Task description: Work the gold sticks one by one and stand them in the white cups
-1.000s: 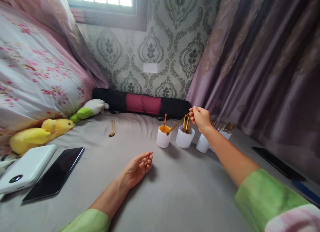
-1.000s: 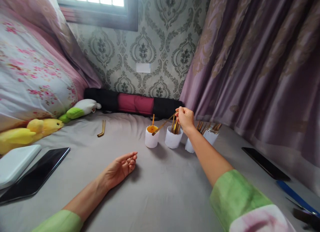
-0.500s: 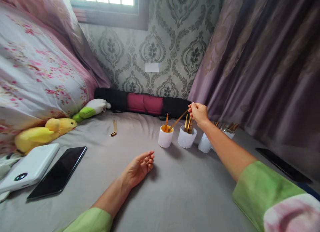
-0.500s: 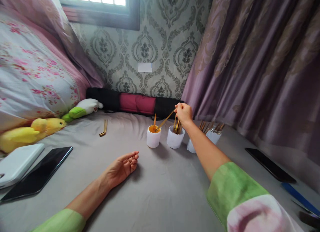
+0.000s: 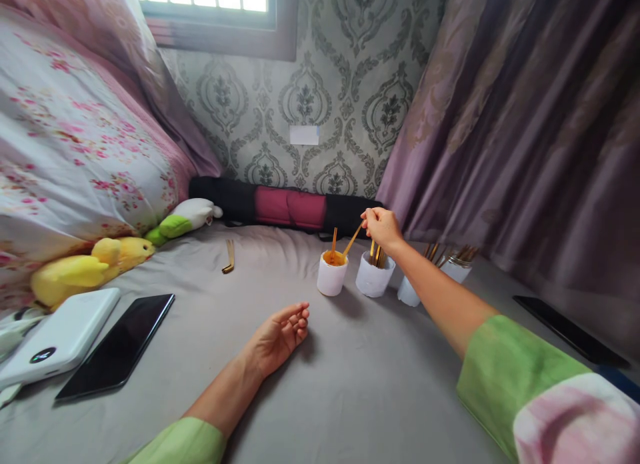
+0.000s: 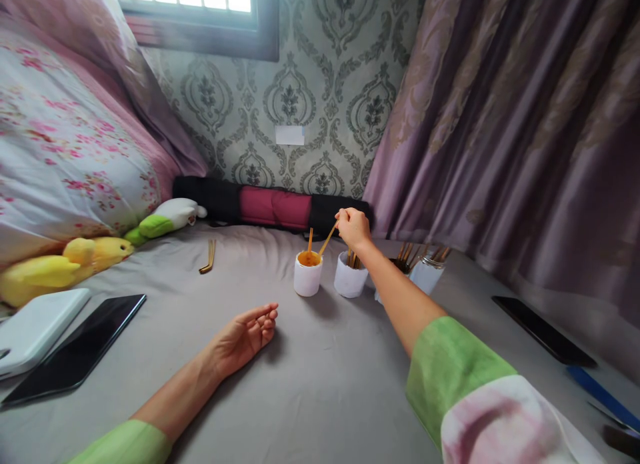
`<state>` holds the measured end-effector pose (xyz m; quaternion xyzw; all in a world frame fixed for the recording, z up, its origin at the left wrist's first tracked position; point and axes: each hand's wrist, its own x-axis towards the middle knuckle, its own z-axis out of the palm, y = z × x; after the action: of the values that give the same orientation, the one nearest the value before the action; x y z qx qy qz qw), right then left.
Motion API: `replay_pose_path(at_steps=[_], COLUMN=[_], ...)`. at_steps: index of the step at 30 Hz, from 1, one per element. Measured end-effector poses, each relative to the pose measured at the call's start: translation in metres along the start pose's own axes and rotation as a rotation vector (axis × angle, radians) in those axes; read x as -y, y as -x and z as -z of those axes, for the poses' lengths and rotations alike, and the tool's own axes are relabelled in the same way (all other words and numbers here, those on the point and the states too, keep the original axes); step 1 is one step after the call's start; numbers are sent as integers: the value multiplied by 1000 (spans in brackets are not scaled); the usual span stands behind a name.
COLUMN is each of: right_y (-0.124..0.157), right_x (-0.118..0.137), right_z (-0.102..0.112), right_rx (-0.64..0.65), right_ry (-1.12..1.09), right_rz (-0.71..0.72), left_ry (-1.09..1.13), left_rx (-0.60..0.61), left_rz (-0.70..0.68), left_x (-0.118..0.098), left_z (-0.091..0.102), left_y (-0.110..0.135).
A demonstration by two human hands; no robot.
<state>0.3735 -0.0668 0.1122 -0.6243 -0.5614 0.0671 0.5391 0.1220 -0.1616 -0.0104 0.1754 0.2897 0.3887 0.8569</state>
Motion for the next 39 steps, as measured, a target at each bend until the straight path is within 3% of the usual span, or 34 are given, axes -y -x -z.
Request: replay_pose_path(at_steps=[15,25,39], right_y=[13,18,17], right_x=[1,-8,-10], right_z=[-20,-31,-37], right_rx=[213,331,314], right_ry=[186,150,207], right_rz=[71,96,94], left_ry=[1,-18,-26], left_rx=[-6,-12,-30], left_rz=[3,0,-6], left_x=[-1,0,0], left_z=[-1,0,-3], left_y=[1,1,1])
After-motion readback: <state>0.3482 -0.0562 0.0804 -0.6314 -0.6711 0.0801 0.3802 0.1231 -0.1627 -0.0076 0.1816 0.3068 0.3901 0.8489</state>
